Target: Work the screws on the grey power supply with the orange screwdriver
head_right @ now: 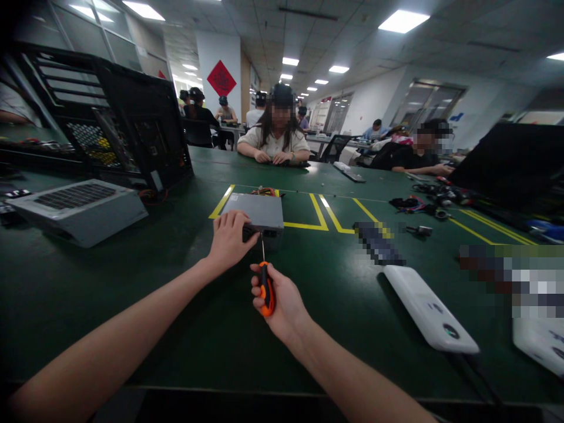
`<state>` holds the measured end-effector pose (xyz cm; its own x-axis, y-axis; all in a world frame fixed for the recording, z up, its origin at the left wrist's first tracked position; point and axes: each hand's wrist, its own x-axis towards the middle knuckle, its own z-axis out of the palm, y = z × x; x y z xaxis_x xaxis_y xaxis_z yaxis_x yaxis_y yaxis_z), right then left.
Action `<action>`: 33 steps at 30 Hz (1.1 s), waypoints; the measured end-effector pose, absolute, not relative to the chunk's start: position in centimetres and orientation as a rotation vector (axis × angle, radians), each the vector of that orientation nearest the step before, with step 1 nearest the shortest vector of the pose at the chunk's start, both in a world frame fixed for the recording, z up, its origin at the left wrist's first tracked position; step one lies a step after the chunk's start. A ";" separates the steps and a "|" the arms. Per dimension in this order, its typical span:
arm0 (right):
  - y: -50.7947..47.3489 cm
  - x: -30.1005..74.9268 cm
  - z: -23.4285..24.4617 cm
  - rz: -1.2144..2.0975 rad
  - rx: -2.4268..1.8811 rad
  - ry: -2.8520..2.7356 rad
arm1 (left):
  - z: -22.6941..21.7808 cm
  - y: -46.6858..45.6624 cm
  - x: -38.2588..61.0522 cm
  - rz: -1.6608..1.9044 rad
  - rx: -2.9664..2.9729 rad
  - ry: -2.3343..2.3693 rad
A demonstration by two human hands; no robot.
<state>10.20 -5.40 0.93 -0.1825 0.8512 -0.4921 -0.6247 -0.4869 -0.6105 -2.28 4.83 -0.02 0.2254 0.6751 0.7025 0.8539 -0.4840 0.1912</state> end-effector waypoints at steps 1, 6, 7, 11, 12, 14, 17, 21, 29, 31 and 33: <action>-5.4 10.2 1.0 1.827 -1.006 -0.324 | 0.0 4.8 -2.3 -1.105 -2.261 -1.443; -5.5 10.2 1.2 1.819 -0.978 -0.293 | -0.1 4.9 -2.3 -1.105 -2.256 -1.440; -5.5 10.2 1.1 1.831 -0.973 -0.301 | -0.1 4.9 -2.3 -1.105 -2.260 -1.438; -5.4 10.2 0.9 1.870 -0.983 -0.328 | -0.1 4.9 -2.3 -1.107 -2.255 -1.441; -5.4 10.2 0.9 1.862 -0.982 -0.323 | -0.1 4.8 -2.3 -1.106 -2.254 -1.442; -5.3 10.2 0.8 1.829 -0.974 -0.308 | -0.1 4.8 -2.3 -1.111 -2.248 -1.442; -5.4 10.2 0.8 1.817 -0.956 -0.293 | 0.0 4.7 -2.3 -1.113 -2.250 -1.435; -5.4 10.3 0.8 1.862 -0.980 -0.307 | 0.0 4.8 -2.3 -1.116 -2.254 -1.436; -5.3 10.2 0.8 1.797 -0.967 -0.320 | -0.1 4.8 -2.3 -1.107 -2.255 -1.433; -5.4 10.2 0.9 1.828 -0.981 -0.323 | 0.0 4.8 -2.3 -1.117 -2.253 -1.436; -5.4 10.2 0.9 1.852 -0.993 -0.327 | 0.0 4.8 -2.3 -1.126 -2.249 -1.439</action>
